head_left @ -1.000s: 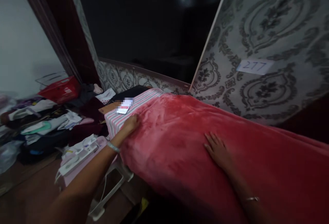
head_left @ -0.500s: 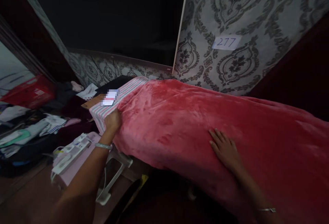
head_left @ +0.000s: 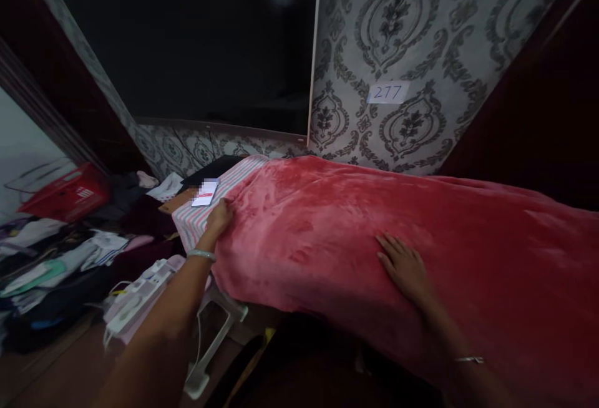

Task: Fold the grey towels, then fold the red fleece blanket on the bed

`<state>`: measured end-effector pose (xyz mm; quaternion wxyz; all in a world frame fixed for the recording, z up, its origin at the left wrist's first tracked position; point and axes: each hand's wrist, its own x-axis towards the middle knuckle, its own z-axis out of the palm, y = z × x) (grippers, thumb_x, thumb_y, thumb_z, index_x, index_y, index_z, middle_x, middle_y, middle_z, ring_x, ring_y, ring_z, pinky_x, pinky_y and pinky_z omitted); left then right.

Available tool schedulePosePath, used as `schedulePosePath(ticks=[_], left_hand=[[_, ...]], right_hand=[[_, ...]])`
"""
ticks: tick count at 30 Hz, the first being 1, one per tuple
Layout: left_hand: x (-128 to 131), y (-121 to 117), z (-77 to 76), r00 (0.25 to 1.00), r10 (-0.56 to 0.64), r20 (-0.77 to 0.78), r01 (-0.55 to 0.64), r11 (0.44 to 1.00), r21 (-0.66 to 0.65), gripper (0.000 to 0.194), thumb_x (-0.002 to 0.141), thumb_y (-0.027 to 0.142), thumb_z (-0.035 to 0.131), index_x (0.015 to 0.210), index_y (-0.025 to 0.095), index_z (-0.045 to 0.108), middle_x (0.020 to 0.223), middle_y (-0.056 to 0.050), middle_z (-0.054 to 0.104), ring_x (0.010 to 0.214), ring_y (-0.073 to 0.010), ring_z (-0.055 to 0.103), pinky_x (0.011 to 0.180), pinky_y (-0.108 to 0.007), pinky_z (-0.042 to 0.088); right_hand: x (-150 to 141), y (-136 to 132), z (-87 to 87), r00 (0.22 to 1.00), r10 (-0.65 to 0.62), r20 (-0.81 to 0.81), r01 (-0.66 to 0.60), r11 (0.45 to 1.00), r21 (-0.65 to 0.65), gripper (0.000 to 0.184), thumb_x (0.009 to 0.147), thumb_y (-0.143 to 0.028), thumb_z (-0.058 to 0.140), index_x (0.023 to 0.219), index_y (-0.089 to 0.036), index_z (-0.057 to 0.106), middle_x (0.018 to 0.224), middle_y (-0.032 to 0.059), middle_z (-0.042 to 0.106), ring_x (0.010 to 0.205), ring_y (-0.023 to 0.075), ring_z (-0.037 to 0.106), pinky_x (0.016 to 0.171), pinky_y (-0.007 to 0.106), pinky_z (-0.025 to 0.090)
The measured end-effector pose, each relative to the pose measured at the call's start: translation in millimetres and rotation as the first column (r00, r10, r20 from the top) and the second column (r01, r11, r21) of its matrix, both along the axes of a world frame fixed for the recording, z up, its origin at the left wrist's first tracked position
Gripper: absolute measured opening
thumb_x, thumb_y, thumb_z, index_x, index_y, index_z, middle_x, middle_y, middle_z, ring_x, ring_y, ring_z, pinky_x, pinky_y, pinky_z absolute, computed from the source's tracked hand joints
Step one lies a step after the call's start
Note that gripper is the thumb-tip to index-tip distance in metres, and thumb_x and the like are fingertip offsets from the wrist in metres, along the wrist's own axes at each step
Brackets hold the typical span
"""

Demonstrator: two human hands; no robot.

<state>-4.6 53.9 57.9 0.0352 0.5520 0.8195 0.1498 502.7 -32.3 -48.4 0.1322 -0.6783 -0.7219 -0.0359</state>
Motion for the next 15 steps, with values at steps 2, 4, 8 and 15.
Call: schedulePosePath(ticks=[2,4,8,15], left_hand=[[2.0,-0.3,-2.1,1.0,0.015,0.005,-0.015,1.0,0.002,0.042,0.097,0.03,0.04,0.132,0.014,0.054,0.123,-0.019,0.07,0.112,-0.0299,0.067,0.086,-0.037,0.05],[3.9,-1.0,-2.6,1.0,0.02,0.006,-0.02,1.0,0.005,0.043,0.097,0.029,0.037,0.132,0.012,0.054,0.121,-0.023,0.07,0.11,-0.0339,0.067,0.086,-0.041,0.05],[6.5,-0.1,-0.9,1.0,0.008,0.005,-0.008,1.0,0.01,0.047,0.097,0.029,0.034,0.134,0.007,0.052,0.12,-0.029,0.067,0.11,-0.0395,0.067,0.087,-0.047,0.05],[0.1,11.7,-1.1,0.999,0.034,-0.037,-0.036,0.998,-0.048,0.046,0.096,0.035,0.036,0.133,0.011,0.052,0.12,-0.022,0.069,0.108,-0.0363,0.068,0.083,-0.042,0.052]], right_hand=[[3.3,1.0,1.4,1.0,0.004,-0.012,-0.004,0.999,-0.035,0.054,0.101,-0.039,0.031,0.151,-0.028,0.047,0.157,0.0061,0.045,0.146,0.0271,0.039,0.115,0.053,0.036],[9.3,-1.9,5.2,1.0,0.0,-0.014,-0.001,0.996,-0.086,0.053,0.101,-0.04,0.033,0.151,-0.029,0.047,0.158,0.005,0.044,0.146,0.0267,0.038,0.116,0.053,0.035],[24.8,-18.3,13.7,0.997,-0.079,0.002,0.079,0.988,-0.136,0.054,0.101,-0.041,0.037,0.153,-0.027,0.045,0.158,0.0068,0.044,0.147,0.0275,0.037,0.118,0.053,0.031],[35.2,-31.9,10.7,0.991,-0.113,-0.072,0.112,0.994,-0.02,0.049,0.102,-0.039,0.038,0.145,-0.022,0.055,0.151,0.0095,0.052,0.144,0.0263,0.042,0.119,0.051,0.03]])
